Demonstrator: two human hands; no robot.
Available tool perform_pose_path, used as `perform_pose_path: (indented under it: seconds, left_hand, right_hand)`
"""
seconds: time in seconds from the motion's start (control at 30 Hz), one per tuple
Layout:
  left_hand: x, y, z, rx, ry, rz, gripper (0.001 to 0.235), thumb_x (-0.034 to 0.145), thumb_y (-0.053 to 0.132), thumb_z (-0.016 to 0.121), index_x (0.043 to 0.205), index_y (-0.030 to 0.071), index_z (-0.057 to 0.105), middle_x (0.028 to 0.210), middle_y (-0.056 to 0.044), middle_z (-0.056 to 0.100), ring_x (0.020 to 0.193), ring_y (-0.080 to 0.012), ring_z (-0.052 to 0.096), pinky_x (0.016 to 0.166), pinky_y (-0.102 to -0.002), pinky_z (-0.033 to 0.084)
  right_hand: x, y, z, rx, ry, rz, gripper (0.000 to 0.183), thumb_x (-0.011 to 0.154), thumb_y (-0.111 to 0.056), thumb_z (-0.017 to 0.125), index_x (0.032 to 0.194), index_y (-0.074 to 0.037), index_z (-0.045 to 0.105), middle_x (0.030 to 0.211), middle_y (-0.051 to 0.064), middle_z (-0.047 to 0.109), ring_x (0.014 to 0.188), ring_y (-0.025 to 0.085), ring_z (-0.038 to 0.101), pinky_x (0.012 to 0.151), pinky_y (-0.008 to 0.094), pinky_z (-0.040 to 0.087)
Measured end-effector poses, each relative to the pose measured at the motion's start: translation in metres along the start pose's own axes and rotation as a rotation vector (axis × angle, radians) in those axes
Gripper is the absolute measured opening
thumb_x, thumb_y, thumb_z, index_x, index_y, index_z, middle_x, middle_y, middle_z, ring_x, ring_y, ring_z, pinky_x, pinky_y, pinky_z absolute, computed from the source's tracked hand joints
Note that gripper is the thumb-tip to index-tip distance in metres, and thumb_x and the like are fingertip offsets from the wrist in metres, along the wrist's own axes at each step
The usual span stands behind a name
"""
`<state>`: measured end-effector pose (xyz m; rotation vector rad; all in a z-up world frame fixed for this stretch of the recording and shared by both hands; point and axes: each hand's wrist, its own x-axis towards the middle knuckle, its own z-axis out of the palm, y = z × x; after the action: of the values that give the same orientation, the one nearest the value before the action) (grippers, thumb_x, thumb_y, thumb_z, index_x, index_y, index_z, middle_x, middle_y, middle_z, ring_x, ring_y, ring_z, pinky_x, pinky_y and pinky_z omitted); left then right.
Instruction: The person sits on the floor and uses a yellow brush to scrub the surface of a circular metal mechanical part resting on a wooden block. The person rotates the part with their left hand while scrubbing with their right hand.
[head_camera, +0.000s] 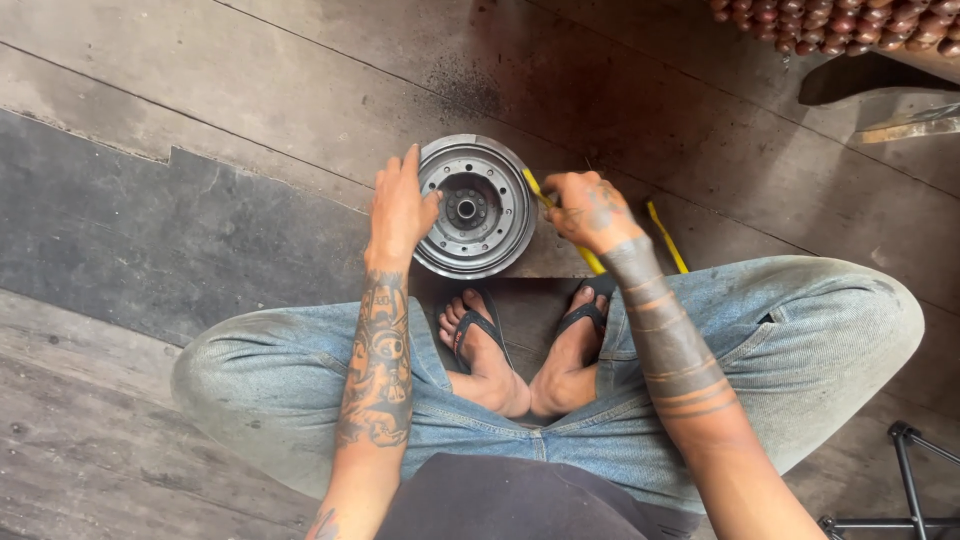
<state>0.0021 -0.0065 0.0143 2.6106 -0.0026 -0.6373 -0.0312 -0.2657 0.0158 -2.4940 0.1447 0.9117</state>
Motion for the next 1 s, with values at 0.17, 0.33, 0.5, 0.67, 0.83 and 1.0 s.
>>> perform_pose_path:
  seconds: [0.17, 0.33, 0.5, 0.67, 0.83, 1.0]
  left_hand:
    - [0.004, -0.007, 0.007, 0.017, 0.015, 0.001, 0.074, 0.088, 0.017, 0.078, 0.152, 0.003, 0.043, 0.127, -0.022, 0.058, 0.121, -0.0409, 0.055, 0.094, -0.059, 0.053]
    - [0.007, -0.007, 0.010, 0.010, 0.036, 0.003, 0.072, 0.089, 0.016, 0.078, 0.151, 0.002, 0.045, 0.126, -0.021, 0.058, 0.120, -0.0392, 0.056, 0.092, -0.057, 0.054]
    - [0.010, -0.017, 0.016, -0.009, 0.004, -0.035, 0.076, 0.086, 0.021, 0.080, 0.151, 0.007, 0.044, 0.129, -0.019, 0.057, 0.121, -0.0392, 0.054, 0.093, -0.059, 0.053]
    - [0.012, -0.014, 0.012, -0.021, 0.005, -0.049, 0.074, 0.088, 0.024, 0.079, 0.151, 0.009, 0.045, 0.131, -0.017, 0.057, 0.122, -0.0383, 0.054, 0.093, -0.060, 0.053]
    - [0.004, -0.010, 0.005, -0.045, -0.006, -0.049, 0.072, 0.089, 0.024, 0.078, 0.152, 0.010, 0.045, 0.134, -0.016, 0.057, 0.125, -0.0377, 0.052, 0.095, -0.062, 0.052]
    - [0.008, -0.018, 0.013, -0.039, -0.002, -0.052, 0.072, 0.088, 0.025, 0.079, 0.151, 0.011, 0.047, 0.133, -0.016, 0.059, 0.125, -0.0369, 0.054, 0.094, -0.063, 0.052]
  right_hand:
    - [0.001, 0.006, 0.009, -0.006, 0.022, -0.009, 0.029, 0.092, -0.026, 0.068, 0.120, -0.022, 0.076, 0.096, 0.020, 0.078, 0.101, 0.045, 0.073, 0.092, 0.055, 0.059]
    - [0.015, 0.013, 0.025, -0.058, 0.043, 0.010, 0.031, 0.090, -0.027, 0.072, 0.121, -0.025, 0.076, 0.096, 0.016, 0.079, 0.101, 0.042, 0.074, 0.090, 0.055, 0.060]
    - [0.012, 0.014, 0.020, -0.044, 0.070, -0.033, 0.027, 0.089, -0.021, 0.070, 0.114, -0.021, 0.079, 0.093, 0.019, 0.079, 0.098, 0.045, 0.074, 0.088, 0.055, 0.060]
    - [0.013, 0.008, 0.029, -0.068, 0.150, -0.048, 0.025, 0.091, -0.026, 0.067, 0.114, -0.021, 0.078, 0.094, 0.019, 0.078, 0.096, 0.043, 0.075, 0.087, 0.054, 0.061]
    - [0.011, 0.001, 0.033, -0.175, 0.126, -0.002, 0.030, 0.089, -0.025, 0.068, 0.118, -0.026, 0.078, 0.097, 0.016, 0.079, 0.099, 0.039, 0.076, 0.090, 0.051, 0.060]
    - [0.017, 0.017, 0.033, -0.080, 0.141, -0.043, 0.029, 0.089, -0.024, 0.068, 0.116, -0.020, 0.079, 0.102, 0.018, 0.079, 0.103, 0.042, 0.074, 0.092, 0.053, 0.059]
